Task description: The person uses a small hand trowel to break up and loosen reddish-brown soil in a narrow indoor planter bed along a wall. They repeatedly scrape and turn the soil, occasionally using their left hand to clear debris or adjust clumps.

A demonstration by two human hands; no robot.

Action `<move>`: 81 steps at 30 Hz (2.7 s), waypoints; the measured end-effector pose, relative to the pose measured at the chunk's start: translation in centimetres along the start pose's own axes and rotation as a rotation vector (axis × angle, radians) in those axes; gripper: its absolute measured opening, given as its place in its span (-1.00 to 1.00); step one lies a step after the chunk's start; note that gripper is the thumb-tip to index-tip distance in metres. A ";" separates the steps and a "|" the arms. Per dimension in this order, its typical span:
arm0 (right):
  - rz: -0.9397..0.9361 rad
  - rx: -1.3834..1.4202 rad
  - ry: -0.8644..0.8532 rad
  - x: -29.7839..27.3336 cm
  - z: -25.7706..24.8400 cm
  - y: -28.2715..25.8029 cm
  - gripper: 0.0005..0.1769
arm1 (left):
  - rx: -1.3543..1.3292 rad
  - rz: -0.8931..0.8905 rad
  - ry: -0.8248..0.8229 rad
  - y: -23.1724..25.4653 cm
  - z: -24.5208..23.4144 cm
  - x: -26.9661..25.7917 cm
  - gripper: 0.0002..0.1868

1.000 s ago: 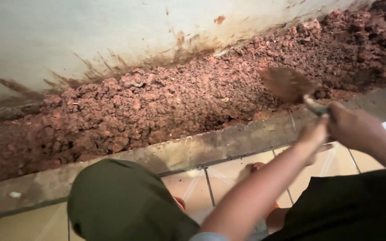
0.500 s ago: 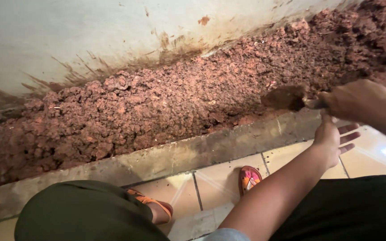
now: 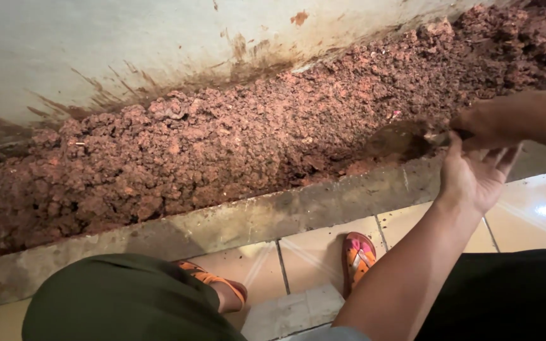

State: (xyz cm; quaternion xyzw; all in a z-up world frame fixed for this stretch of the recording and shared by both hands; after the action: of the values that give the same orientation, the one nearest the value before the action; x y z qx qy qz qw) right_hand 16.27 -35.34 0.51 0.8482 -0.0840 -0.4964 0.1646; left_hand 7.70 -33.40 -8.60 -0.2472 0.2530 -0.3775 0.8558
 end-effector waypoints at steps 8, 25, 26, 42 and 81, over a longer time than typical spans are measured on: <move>-0.153 -0.316 0.092 -0.6 -3.6 -5.0 -0.72 | -0.086 0.249 0.107 2.5 3.4 -2.5 -0.44; -0.404 -0.001 0.126 -1.2 -4.1 -9.8 -0.65 | 0.219 0.497 0.637 8.1 8.2 -10.7 -0.68; -0.417 0.024 0.166 -1.5 -3.7 -10.2 -0.66 | 0.278 0.504 0.609 8.8 7.1 -10.2 -0.62; -0.283 -0.010 0.352 -1.2 4.4 -10.3 -0.39 | 0.587 0.438 0.520 10.0 0.8 -10.4 -0.70; 0.089 0.675 0.392 -3.5 13.4 -6.6 -0.64 | 1.090 -0.009 0.386 7.5 -6.7 -6.5 -0.52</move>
State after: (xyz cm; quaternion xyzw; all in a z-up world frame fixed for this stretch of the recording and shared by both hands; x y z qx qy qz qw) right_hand 2.71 -30.79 -5.10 0.9289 -0.2461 -0.2619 -0.0894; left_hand 3.67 -25.48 -16.65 0.3014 0.1725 -0.4954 0.7963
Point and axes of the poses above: each hand's wrist, its own x-axis towards the middle knuckle, its own z-axis out of the palm, y = z × x, the point moved 4 cm from there along x, towards the middle knuckle, and after that the axes turned 6 degrees about -x, right-handed, at the moved point
